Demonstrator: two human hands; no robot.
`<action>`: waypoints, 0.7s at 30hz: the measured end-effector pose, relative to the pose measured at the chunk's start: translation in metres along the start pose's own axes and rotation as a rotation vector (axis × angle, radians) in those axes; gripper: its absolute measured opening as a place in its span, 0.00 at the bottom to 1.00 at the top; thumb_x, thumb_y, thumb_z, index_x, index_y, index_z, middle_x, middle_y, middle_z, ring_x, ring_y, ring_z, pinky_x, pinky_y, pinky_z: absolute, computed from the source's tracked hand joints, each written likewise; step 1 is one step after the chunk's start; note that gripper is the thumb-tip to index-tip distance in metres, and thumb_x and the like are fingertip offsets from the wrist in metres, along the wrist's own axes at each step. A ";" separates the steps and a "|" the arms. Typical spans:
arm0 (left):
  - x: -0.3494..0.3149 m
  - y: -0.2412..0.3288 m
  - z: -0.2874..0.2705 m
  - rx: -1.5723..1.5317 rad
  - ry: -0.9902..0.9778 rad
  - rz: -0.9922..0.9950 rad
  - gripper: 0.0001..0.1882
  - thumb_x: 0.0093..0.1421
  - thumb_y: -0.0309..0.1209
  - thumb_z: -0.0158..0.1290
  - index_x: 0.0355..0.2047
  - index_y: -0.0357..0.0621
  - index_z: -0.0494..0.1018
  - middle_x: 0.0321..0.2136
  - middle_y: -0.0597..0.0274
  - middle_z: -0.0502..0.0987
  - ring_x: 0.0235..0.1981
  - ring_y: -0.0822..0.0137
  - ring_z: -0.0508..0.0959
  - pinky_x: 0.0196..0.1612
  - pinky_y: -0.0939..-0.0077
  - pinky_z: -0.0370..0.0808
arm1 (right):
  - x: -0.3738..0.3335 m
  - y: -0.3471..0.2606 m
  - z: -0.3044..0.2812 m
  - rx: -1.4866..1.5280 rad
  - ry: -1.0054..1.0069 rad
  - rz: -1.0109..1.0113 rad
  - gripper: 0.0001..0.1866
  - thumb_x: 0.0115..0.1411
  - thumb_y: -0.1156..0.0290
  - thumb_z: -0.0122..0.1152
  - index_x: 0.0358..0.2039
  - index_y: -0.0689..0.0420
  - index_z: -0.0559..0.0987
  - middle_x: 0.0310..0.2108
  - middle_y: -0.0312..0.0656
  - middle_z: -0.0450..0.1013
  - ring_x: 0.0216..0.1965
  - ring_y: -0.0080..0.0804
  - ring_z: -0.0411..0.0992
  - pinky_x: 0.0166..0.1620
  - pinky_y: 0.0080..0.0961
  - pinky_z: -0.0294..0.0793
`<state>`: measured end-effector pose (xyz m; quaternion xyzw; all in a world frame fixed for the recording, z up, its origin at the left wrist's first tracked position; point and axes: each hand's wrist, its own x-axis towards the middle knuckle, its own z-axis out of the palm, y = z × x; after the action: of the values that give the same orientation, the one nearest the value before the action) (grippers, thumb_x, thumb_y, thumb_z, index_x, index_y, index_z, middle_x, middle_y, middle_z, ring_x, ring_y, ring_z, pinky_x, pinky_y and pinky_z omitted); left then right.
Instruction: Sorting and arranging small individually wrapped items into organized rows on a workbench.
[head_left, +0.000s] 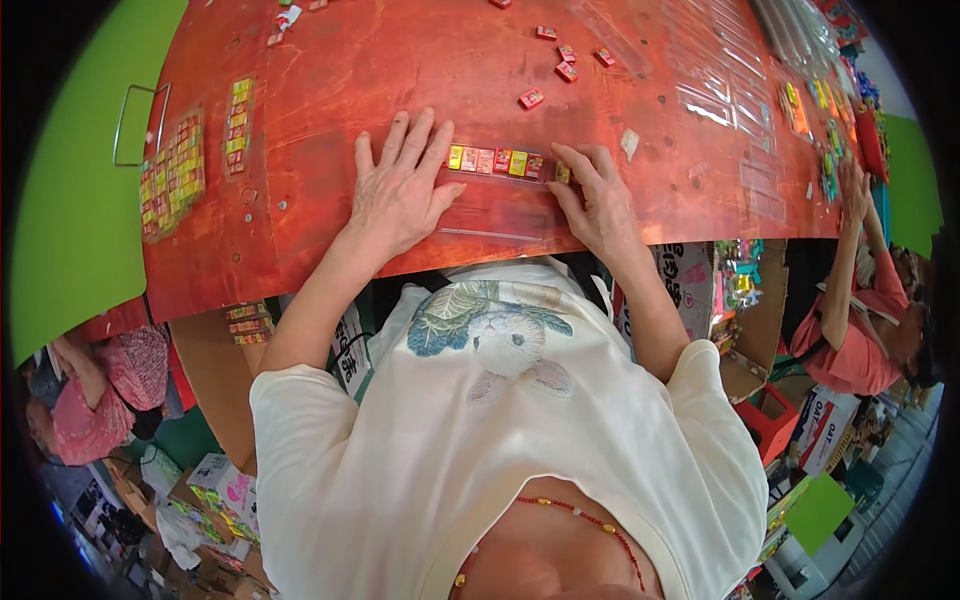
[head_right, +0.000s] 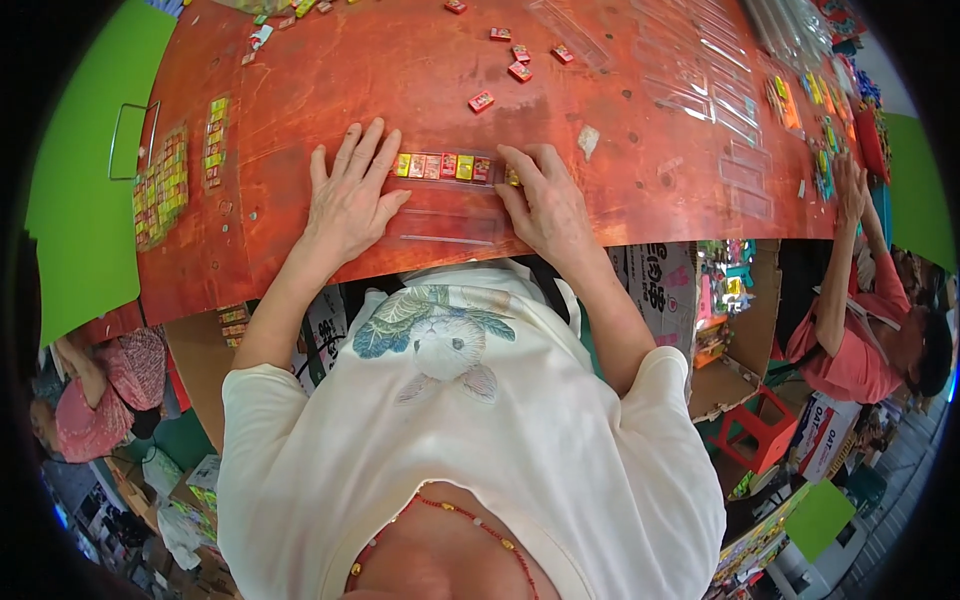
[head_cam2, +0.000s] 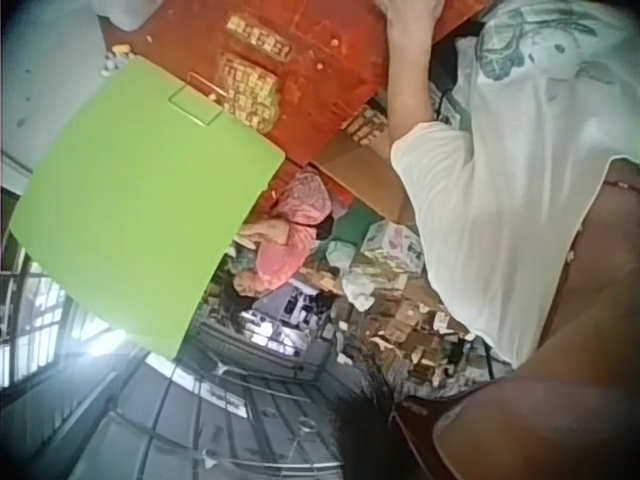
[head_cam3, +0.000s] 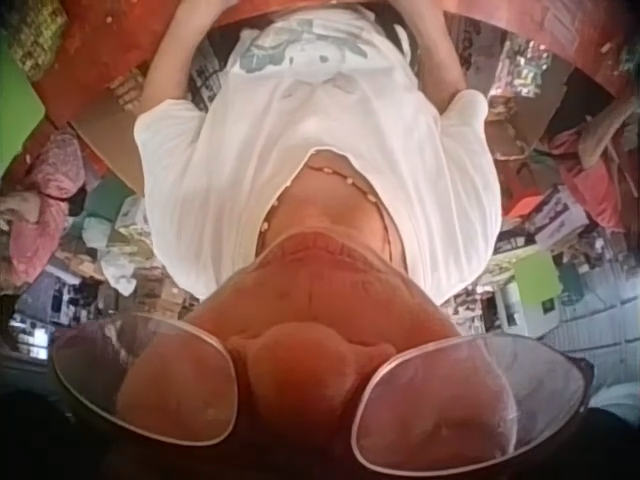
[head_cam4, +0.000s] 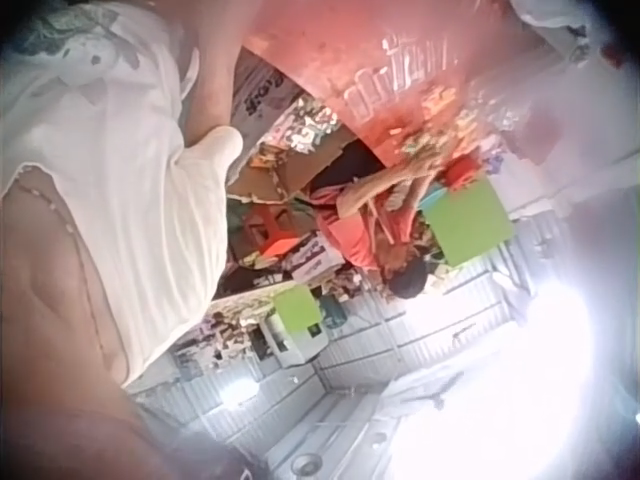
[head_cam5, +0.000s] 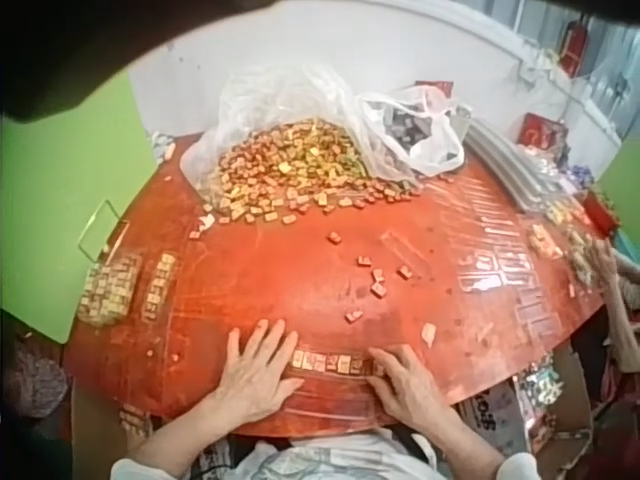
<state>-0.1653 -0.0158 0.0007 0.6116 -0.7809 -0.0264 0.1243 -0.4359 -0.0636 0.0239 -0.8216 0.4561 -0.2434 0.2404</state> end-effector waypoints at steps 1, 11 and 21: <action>0.001 -0.001 0.000 -0.005 -0.002 0.005 0.35 0.64 0.48 0.51 0.68 0.50 0.60 0.69 0.51 0.57 0.69 0.47 0.57 0.63 0.31 0.50 | 0.001 -0.001 -0.001 0.018 0.002 -0.001 0.22 0.59 0.73 0.63 0.54 0.58 0.74 0.46 0.49 0.70 0.45 0.48 0.73 0.47 0.37 0.75; 0.003 0.003 0.003 -0.103 0.077 -0.081 0.28 0.65 0.43 0.50 0.64 0.53 0.67 0.65 0.50 0.63 0.68 0.48 0.59 0.63 0.31 0.49 | -0.001 -0.004 0.001 -0.155 0.067 -0.103 0.24 0.57 0.71 0.65 0.55 0.55 0.75 0.49 0.49 0.69 0.49 0.48 0.71 0.50 0.39 0.73; 0.001 -0.002 0.007 -0.129 0.104 -0.063 0.26 0.65 0.41 0.50 0.62 0.52 0.69 0.65 0.50 0.62 0.67 0.49 0.59 0.63 0.35 0.51 | 0.036 -0.047 0.036 -0.305 -0.028 -0.436 0.19 0.51 0.64 0.69 0.45 0.50 0.79 0.50 0.40 0.69 0.52 0.37 0.67 0.50 0.36 0.63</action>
<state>-0.1652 -0.0183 -0.0067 0.6272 -0.7504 -0.0489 0.2031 -0.3668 -0.0667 0.0316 -0.9304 0.2964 -0.2063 0.0619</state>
